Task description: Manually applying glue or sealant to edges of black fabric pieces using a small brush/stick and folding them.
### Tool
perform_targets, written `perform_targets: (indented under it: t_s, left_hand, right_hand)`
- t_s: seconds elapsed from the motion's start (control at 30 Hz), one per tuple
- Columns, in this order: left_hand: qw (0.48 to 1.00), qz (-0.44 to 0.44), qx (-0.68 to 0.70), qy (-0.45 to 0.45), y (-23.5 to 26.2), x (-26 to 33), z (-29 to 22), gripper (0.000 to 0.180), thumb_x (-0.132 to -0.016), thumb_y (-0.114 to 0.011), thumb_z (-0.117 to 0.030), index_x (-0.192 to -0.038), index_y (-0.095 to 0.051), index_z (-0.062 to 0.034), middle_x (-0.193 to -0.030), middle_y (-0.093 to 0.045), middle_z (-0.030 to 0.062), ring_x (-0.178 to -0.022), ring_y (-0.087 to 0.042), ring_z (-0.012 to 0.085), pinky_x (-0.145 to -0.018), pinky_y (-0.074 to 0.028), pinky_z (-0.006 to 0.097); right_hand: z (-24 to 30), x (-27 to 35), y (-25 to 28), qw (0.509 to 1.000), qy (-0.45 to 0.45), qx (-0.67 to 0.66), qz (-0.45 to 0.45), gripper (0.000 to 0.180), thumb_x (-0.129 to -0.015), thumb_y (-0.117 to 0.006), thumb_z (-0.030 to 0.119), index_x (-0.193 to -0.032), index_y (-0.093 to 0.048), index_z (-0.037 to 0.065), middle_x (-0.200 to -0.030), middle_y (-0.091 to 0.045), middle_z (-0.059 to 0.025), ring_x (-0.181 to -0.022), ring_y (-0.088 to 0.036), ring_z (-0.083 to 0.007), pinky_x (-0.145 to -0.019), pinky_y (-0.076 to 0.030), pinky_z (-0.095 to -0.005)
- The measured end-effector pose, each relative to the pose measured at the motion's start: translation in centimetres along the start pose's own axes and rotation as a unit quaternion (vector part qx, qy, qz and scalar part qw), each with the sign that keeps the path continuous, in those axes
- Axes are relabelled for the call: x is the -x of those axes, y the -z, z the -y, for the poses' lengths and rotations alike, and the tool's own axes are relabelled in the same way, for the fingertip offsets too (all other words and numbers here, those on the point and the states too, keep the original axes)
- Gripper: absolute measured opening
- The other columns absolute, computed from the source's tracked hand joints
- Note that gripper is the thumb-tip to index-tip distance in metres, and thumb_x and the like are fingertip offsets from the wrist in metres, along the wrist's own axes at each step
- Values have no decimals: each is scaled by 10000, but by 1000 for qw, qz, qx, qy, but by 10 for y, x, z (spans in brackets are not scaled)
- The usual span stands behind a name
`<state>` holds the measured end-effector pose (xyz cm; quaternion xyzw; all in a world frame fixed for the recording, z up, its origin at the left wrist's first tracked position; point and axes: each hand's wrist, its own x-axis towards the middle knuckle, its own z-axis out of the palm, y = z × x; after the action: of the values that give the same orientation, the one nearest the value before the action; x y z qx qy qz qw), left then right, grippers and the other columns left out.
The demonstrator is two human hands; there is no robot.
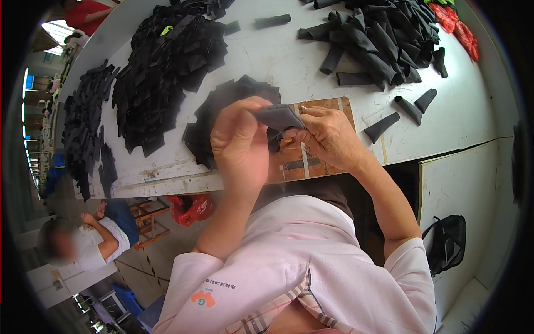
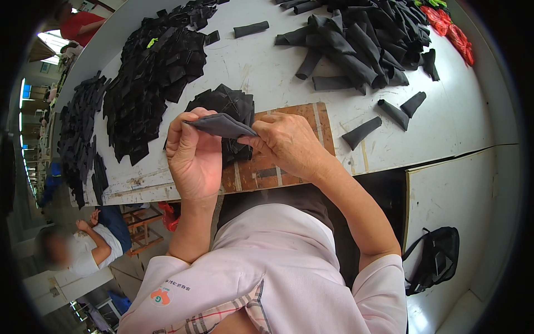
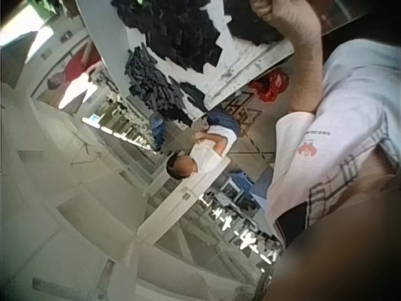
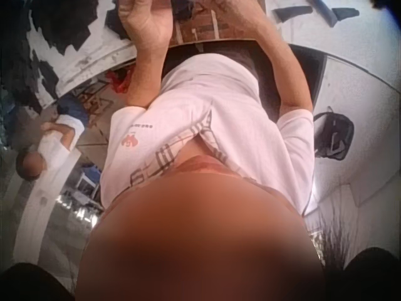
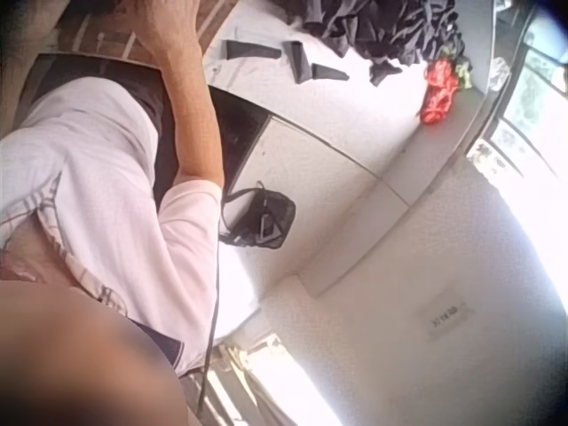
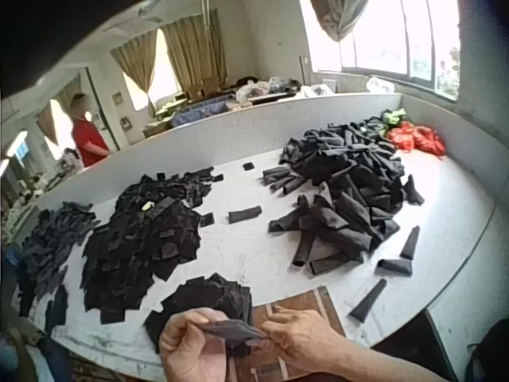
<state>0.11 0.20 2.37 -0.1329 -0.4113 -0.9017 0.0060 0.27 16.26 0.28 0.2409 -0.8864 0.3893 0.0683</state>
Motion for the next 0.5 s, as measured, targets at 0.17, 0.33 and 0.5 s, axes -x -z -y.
perform_targets:
  t_s: [0.17,0.33,0.5]
  left_hand:
    - [995,-13,56,84,15,3,7,116,-841,-537,-117,-925,-583,-53,-940,-580,56,-906,-517,161,-839,-396,314]
    - [962,-27,-266,-46,3,-5,-7,105,-818,-592,-105,-821,-604,-1,-728,-572,-10,-679,-466,44,-644,-363,169]
    - [955,-35,-278,-96,9,-5,-8,131,-818,-594,-118,-775,-590,5,-711,-560,-11,-660,-453,47,-618,-361,171]
  right_hand:
    - [-11,6,-22,1000,-4,-5,-1,71,-776,-565,133,-749,-602,79,-607,-518,-76,-591,-523,-276,-529,-415,-364]
    - [-5,6,-14,999,-5,31,7,285,-632,-698,262,-641,-491,66,-619,-530,-58,-628,-549,-252,-529,-412,-358]
    - [1,9,-16,998,-4,57,-24,275,-636,-698,259,-649,-503,66,-635,-540,-60,-626,-553,-251,-520,-410,-354]
